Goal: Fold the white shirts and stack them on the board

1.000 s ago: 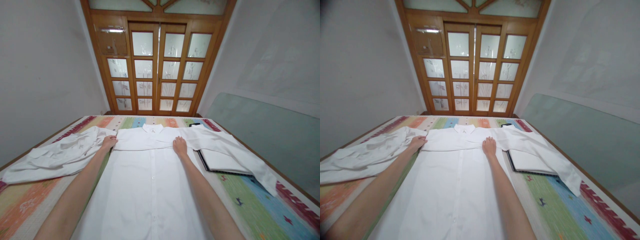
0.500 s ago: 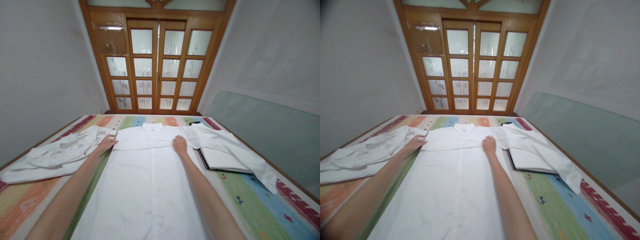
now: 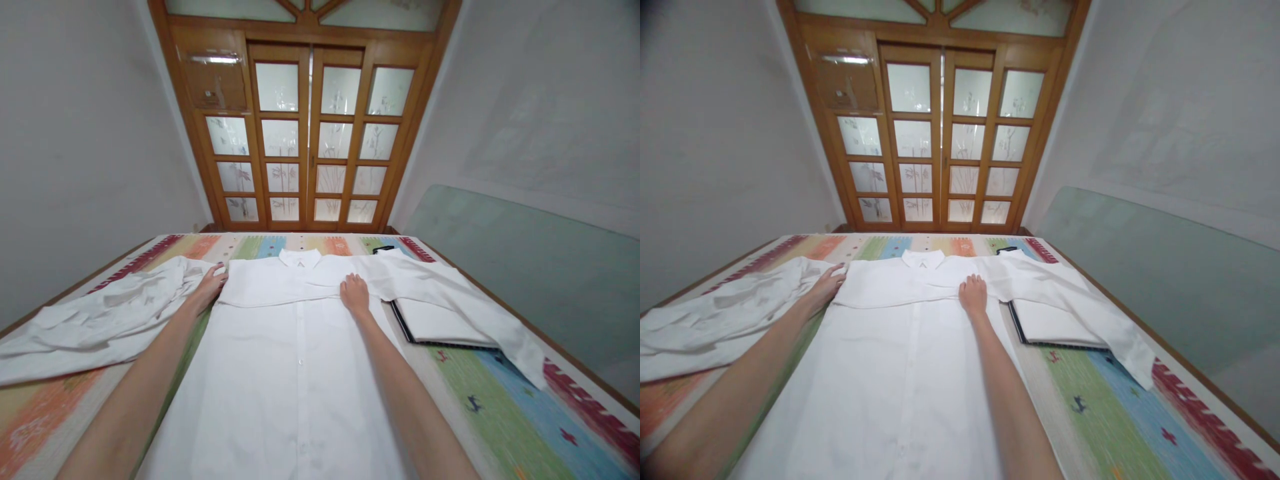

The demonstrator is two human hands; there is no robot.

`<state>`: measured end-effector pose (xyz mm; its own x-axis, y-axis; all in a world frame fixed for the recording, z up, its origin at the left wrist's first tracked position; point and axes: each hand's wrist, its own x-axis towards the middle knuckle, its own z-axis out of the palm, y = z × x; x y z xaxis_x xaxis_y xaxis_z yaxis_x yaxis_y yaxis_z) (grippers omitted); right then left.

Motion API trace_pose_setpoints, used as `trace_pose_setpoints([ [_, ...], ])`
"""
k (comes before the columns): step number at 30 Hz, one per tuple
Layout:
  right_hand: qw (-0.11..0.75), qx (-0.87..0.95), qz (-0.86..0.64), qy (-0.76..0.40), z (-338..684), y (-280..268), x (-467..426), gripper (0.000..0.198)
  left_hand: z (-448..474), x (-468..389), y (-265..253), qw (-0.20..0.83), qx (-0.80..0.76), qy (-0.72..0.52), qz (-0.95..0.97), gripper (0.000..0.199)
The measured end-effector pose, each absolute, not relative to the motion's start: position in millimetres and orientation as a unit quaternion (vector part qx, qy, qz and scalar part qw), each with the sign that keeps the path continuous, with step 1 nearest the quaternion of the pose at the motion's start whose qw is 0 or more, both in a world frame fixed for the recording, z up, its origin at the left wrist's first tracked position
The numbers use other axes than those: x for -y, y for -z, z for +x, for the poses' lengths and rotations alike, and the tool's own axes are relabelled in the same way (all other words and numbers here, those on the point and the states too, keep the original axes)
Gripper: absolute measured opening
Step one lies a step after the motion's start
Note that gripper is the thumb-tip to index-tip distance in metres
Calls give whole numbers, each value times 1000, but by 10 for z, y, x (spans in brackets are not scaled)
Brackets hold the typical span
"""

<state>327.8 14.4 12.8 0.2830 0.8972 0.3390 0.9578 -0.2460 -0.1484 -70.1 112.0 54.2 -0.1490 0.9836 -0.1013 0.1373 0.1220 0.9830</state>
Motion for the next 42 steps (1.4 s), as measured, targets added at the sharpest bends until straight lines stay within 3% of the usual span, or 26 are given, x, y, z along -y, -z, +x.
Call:
trace_pose_setpoints([
  [3,174,592,-782,93,3285,-114,-158,33,-589,-1260,-587,497,-590,-474,425,51],
  [6,182,591,-781,92,3289,-99,-166,33,-542,-1397,-603,456,-607,-473,448,42],
  [12,190,588,-779,103,3289,-78,-171,32,-551,-1506,-548,196,-675,-437,561,53],
  [16,191,587,-781,98,3286,-79,-175,32,-407,-1429,-502,37,-658,-415,628,47],
  [19,189,585,-782,96,3286,-81,-171,33,-206,-1341,-454,-34,-612,-317,724,39],
  [26,183,591,-779,100,3282,-75,-166,35,-89,-1205,-205,-8,-632,-63,772,58],
  [31,178,587,-784,95,3289,-71,-176,37,-286,-1291,-162,-3,-634,-40,772,66],
  [37,178,586,-785,91,3289,-76,-172,36,-495,-1404,-281,-2,-615,-39,788,55],
  [42,182,584,-785,98,3280,-82,-169,35,-364,-1251,-309,-69,-607,-59,790,50],
])
